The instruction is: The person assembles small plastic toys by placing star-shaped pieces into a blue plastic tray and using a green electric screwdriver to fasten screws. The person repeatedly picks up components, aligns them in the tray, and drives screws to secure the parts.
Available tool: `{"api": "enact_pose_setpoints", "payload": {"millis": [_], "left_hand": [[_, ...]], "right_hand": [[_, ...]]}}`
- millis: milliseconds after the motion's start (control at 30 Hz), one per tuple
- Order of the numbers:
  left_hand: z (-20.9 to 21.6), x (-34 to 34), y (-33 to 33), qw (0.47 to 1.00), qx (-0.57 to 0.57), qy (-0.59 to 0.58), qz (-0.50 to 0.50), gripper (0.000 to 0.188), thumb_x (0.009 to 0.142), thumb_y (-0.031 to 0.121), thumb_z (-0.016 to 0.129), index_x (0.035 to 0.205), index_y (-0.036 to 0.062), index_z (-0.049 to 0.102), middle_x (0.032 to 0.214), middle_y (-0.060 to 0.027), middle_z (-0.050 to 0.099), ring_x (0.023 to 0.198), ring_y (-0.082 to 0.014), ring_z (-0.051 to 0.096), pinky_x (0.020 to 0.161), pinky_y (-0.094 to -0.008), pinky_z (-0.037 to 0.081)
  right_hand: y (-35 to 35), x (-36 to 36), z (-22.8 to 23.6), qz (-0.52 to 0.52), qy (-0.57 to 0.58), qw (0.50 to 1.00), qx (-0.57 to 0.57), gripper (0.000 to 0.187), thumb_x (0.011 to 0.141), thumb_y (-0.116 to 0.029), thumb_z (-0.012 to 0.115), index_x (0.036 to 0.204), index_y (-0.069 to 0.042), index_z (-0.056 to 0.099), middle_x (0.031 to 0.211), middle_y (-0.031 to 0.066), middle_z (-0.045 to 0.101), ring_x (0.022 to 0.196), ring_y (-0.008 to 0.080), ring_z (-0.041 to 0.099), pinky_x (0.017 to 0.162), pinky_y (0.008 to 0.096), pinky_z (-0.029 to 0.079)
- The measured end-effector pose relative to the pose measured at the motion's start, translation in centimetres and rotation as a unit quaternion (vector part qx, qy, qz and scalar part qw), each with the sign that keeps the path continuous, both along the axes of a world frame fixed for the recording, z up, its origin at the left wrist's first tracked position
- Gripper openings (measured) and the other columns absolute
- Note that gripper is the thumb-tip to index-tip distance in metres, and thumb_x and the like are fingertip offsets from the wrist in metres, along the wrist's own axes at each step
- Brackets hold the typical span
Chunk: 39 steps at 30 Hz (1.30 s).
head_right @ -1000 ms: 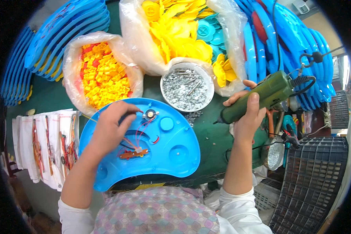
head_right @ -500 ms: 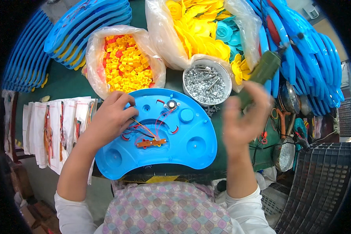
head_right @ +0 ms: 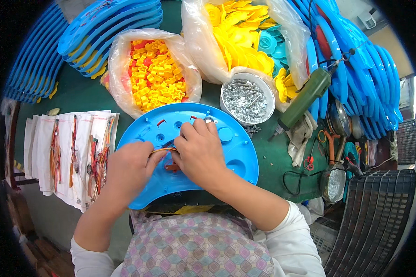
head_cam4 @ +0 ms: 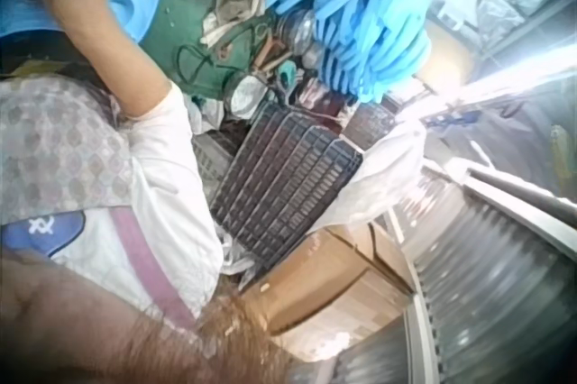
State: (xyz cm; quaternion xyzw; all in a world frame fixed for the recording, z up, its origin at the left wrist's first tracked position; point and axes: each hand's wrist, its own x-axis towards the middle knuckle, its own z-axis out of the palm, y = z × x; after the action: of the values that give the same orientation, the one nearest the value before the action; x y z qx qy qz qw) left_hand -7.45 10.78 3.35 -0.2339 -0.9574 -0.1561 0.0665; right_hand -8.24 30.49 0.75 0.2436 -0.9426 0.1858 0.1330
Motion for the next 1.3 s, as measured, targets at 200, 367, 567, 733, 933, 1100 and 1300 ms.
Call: {"api": "enact_pose_setpoints", "payload": {"millis": [200, 367, 567, 733, 933, 1100, 1300], "left_hand": [[0.2, -0.7, -0.2, 0.998, 0.024, 0.051, 0.016, 0.023, 0.093, 0.028, 0.072, 0.083, 0.0092, 0.062, 0.077, -0.0084, 0.065, 0.071, -0.0281, 0.067, 0.06, -0.0407, 0.054], [3.1, -2.3, -1.4, 0.995, 0.068, -0.04, -0.054, 0.015, 0.09, 0.021, 0.074, 0.088, 0.0083, 0.065, 0.079, -0.0115, 0.066, 0.077, -0.0339, 0.066, 0.066, -0.0447, 0.052], [3.0, -0.3, -0.1, 0.986, 0.082, -0.128, -0.073, 0.022, 0.096, 0.027, 0.07, 0.091, 0.0054, 0.07, 0.079, -0.0137, 0.067, 0.071, -0.0329, 0.065, 0.065, -0.0431, 0.051], [-1.1, -0.5, 1.1, 0.829, 0.404, -0.365, 0.128, 0.027, 0.101, 0.028, 0.064, 0.096, 0.0035, 0.075, 0.077, -0.0089, 0.068, 0.067, -0.0204, 0.066, 0.056, -0.0319, 0.051], [-1.6, -1.3, 0.9, 0.684, 0.524, -0.489, 0.134, 0.032, 0.102, 0.031, 0.065, 0.1, 0.0013, 0.075, 0.077, -0.0011, 0.064, 0.064, -0.0077, 0.06, 0.051, -0.0215, 0.046], [-1.2, -1.5, 0.0, 0.666, 0.523, -0.508, 0.158, 0.024, 0.1, 0.024, 0.068, 0.104, 0.001, 0.074, 0.081, -0.0055, 0.065, 0.066, -0.0137, 0.063, 0.055, -0.0273, 0.05], [-2.3, -1.4, 0.2, 0.941, 0.329, -0.072, 0.027, 0.026, 0.086, 0.006, 0.073, 0.112, 0.0048, 0.07, 0.097, -0.014, 0.067, 0.083, -0.0319, 0.067, 0.071, -0.0404, 0.055]], "right_hand": [[1.0, -0.4, 0.6, 0.049, -0.108, 0.988, -0.095, 0.023, 0.075, -0.026, 0.085, 0.084, -0.01, 0.071, 0.093, 0.0064, 0.06, 0.096, 0.0273, 0.055, 0.09, 0.046, 0.043], [1.4, -0.8, 0.3, 0.1, -0.093, 0.987, -0.08, 0.024, 0.077, -0.028, 0.084, 0.081, -0.011, 0.068, 0.092, 0.0054, 0.06, 0.095, 0.0273, 0.055, 0.088, 0.046, 0.044], [0.4, -0.3, -0.2, 0.042, 0.011, 0.999, 0.004, 0.024, 0.076, -0.027, 0.082, 0.086, -0.011, 0.067, 0.086, 0.0054, 0.058, 0.089, 0.0274, 0.056, 0.083, 0.0471, 0.044], [1.4, -0.9, 0.3, 0.117, 0.017, 0.99, -0.072, 0.027, 0.074, -0.025, 0.081, 0.093, -0.012, 0.067, 0.088, 0.0054, 0.06, 0.084, 0.0262, 0.057, 0.077, 0.0438, 0.046], [2.4, -4.7, 1.2, 0.231, 0.177, 0.956, -0.036, 0.031, 0.08, -0.014, 0.072, 0.11, -0.01, 0.071, 0.119, 0.0055, 0.064, 0.106, 0.0253, 0.063, 0.093, 0.0413, 0.053], [2.0, -6.4, 0.8, 0.254, 0.215, 0.943, 0.023, 0.027, 0.077, -0.013, 0.072, 0.103, -0.01, 0.071, 0.119, 0.0061, 0.064, 0.117, 0.0273, 0.062, 0.096, 0.0421, 0.053], [0.5, -4.5, 0.3, 0.21, 0.017, 0.966, -0.152, 0.028, 0.075, -0.003, 0.076, 0.102, -0.008, 0.072, 0.104, 0.0054, 0.07, 0.1, 0.0277, 0.069, 0.085, 0.0381, 0.056]]}}
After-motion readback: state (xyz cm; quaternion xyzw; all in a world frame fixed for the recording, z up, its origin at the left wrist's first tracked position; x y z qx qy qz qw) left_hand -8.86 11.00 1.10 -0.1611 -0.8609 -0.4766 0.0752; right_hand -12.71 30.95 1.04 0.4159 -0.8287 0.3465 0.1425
